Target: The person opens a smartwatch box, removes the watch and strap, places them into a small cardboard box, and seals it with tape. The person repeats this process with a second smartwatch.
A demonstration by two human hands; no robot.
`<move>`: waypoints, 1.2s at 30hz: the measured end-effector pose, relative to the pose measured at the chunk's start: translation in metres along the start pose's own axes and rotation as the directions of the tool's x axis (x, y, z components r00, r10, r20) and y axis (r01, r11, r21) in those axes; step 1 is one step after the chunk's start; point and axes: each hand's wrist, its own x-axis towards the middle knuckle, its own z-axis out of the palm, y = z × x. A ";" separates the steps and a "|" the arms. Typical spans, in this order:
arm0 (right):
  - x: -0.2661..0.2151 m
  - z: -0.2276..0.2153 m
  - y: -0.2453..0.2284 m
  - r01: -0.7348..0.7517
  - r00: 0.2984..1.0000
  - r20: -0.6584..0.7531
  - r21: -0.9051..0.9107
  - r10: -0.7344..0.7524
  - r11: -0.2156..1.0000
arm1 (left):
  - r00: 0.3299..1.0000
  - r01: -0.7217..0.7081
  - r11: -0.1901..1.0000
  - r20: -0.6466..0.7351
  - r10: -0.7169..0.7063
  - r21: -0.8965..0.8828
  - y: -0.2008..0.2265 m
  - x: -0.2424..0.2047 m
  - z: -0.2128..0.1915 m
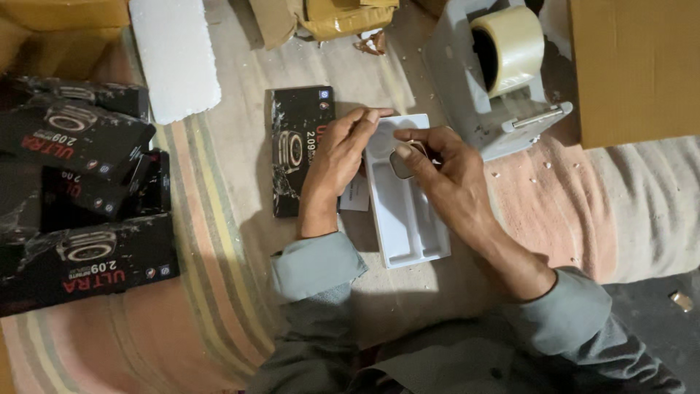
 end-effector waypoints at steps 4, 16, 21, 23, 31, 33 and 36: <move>0.011 -0.003 -0.001 -0.172 0.985 0.052 0.327 0.165 0.929 | 0.999 0.037 0.998 0.019 -0.036 -0.042 -0.001 0.001 0.000; -0.021 0.000 0.006 0.559 0.631 -0.127 -0.610 -0.765 0.562 | 0.997 0.071 0.976 0.042 -0.064 -0.205 -0.008 0.003 0.001; -0.018 -0.003 0.007 0.640 0.493 -0.086 -0.639 -0.866 0.427 | 0.982 0.189 0.909 0.091 -0.167 -0.371 -0.011 0.002 0.001; -0.014 -0.001 0.008 0.638 0.538 -0.126 -0.586 -0.833 0.501 | 0.980 0.199 0.894 0.087 -0.179 -0.401 -0.012 0.002 0.002; 0.018 0.003 0.006 0.242 0.938 -0.251 -0.029 -0.241 0.970 | 1.000 0.011 0.999 -0.004 -0.011 -0.046 -0.008 0.002 0.001; 0.027 0.012 0.009 0.262 0.909 -0.266 -0.232 -0.320 0.937 | 0.999 0.035 0.999 -0.019 -0.034 0.036 -0.007 0.001 0.001; 0.033 0.022 0.014 0.303 0.866 -0.237 -0.453 -0.441 0.839 | 0.998 0.057 0.996 -0.024 -0.055 0.069 -0.006 0.002 0.000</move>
